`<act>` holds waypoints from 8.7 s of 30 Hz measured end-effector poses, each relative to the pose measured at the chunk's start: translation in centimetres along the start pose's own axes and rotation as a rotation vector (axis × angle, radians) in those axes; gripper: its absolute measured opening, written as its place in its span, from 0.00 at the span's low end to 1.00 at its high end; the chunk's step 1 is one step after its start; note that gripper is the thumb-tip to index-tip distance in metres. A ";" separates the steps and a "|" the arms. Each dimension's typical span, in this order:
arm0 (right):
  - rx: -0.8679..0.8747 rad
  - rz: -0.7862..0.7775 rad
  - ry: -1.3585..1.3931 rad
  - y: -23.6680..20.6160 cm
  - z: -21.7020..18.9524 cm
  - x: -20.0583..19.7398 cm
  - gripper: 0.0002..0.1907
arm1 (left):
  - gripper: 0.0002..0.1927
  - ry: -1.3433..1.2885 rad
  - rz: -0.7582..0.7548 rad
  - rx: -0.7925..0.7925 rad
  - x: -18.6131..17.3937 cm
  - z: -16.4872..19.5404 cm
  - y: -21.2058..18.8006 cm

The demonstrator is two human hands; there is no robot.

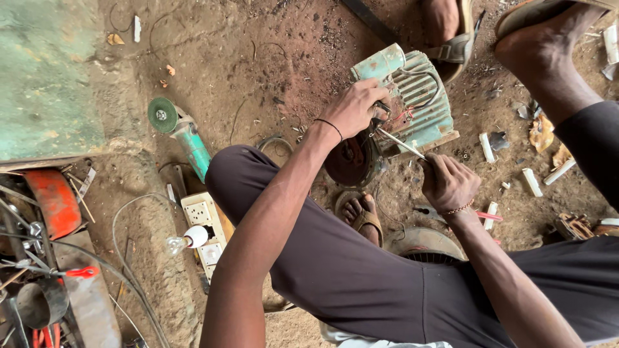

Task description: The person sits on the ground repairing an electric motor, using a screwdriver to loosen and tighten screws on the motor's terminal box and housing. They reposition the motor, handle small screws and wires by hand, and continue driving screws with the screwdriver throughout the episode.

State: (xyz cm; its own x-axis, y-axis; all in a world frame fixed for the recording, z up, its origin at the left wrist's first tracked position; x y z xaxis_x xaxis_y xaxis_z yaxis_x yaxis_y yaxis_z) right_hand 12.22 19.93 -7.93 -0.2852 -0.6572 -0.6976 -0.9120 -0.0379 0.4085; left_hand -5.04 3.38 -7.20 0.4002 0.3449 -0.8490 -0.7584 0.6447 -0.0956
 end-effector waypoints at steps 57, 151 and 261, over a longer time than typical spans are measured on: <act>0.011 -0.298 0.181 1.3 2.2 0.5 0.04 | 0.13 0.064 -0.014 -0.024 1.2 0.2 0.1; 0.405 -0.190 0.300 0.2 2.8 -2.4 0.11 | 0.11 0.039 0.066 -0.198 -2.1 1.1 -0.2; 0.408 -0.237 0.387 -0.1 2.7 -1.1 0.09 | 0.11 0.045 0.251 0.022 0.6 -0.7 -0.9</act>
State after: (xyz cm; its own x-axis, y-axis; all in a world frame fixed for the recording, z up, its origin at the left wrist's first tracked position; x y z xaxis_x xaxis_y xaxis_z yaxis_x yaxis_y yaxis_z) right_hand 11.81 22.71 -8.75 -0.0023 -0.8951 -0.4459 -0.9987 0.0245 -0.0441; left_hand -4.41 2.54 -7.98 0.1766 0.4656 -0.8672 -0.8196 0.5575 0.1324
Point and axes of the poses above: each hand's wrist, its own y-axis towards the middle knuckle, its own x-axis out of the palm, z = x × y, the point moved 8 cm from there along y, towards the middle knuckle, and after that the axes turned 7 degrees about y, right-handed, at the moved point
